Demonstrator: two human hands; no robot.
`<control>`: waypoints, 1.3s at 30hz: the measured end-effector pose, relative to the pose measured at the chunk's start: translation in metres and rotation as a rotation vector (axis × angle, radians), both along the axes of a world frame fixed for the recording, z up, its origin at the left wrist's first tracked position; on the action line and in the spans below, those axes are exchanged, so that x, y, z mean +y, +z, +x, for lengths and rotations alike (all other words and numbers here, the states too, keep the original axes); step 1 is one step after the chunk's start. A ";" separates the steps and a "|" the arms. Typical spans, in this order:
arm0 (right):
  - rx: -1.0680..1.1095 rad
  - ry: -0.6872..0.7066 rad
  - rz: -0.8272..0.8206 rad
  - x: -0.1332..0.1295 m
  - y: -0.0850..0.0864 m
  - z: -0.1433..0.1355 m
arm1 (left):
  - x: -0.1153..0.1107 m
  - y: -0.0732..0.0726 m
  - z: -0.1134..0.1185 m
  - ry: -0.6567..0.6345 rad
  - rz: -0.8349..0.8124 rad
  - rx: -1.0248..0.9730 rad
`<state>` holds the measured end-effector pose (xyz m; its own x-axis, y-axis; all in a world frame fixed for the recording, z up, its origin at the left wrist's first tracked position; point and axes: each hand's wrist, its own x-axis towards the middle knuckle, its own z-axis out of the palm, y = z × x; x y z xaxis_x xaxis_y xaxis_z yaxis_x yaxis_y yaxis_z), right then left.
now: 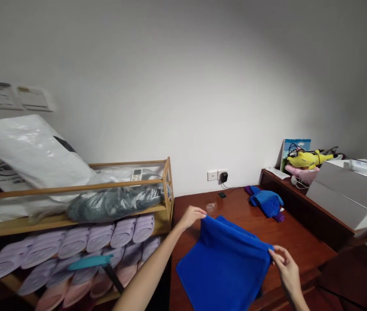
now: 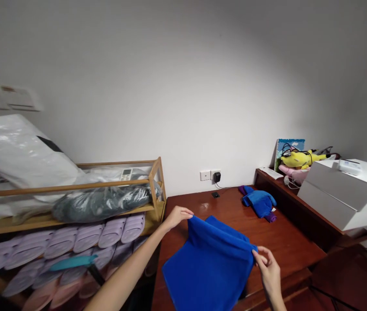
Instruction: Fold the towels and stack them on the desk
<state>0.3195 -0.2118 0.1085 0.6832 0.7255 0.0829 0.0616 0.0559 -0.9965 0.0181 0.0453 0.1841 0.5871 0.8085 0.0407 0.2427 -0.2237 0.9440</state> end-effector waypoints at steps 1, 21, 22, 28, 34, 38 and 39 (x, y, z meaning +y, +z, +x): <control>-0.022 0.009 0.007 0.003 0.011 0.002 | -0.003 0.008 -0.006 0.015 0.010 -0.020; -0.447 0.277 0.067 0.064 0.157 0.015 | -0.077 0.108 -0.082 0.326 0.200 -0.143; -0.464 0.279 0.073 0.064 0.161 0.015 | -0.080 0.111 -0.086 0.339 0.229 -0.128; -0.578 0.299 0.086 0.063 0.176 0.010 | -0.091 0.132 -0.103 0.360 0.359 -0.032; -0.704 0.245 0.067 0.061 0.173 0.009 | -0.100 0.140 -0.109 0.261 0.457 0.063; -0.756 0.223 0.072 0.055 0.172 0.010 | -0.114 0.146 -0.113 0.235 0.570 0.157; -0.765 0.222 0.076 0.051 0.172 0.009 | -0.119 0.148 -0.114 0.234 0.599 0.179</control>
<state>0.3290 -0.1603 0.2807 0.2571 0.8117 0.5244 0.7058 0.2130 -0.6756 -0.0960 -0.0738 0.3326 0.4388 0.7833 0.4405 0.4899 -0.6194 0.6135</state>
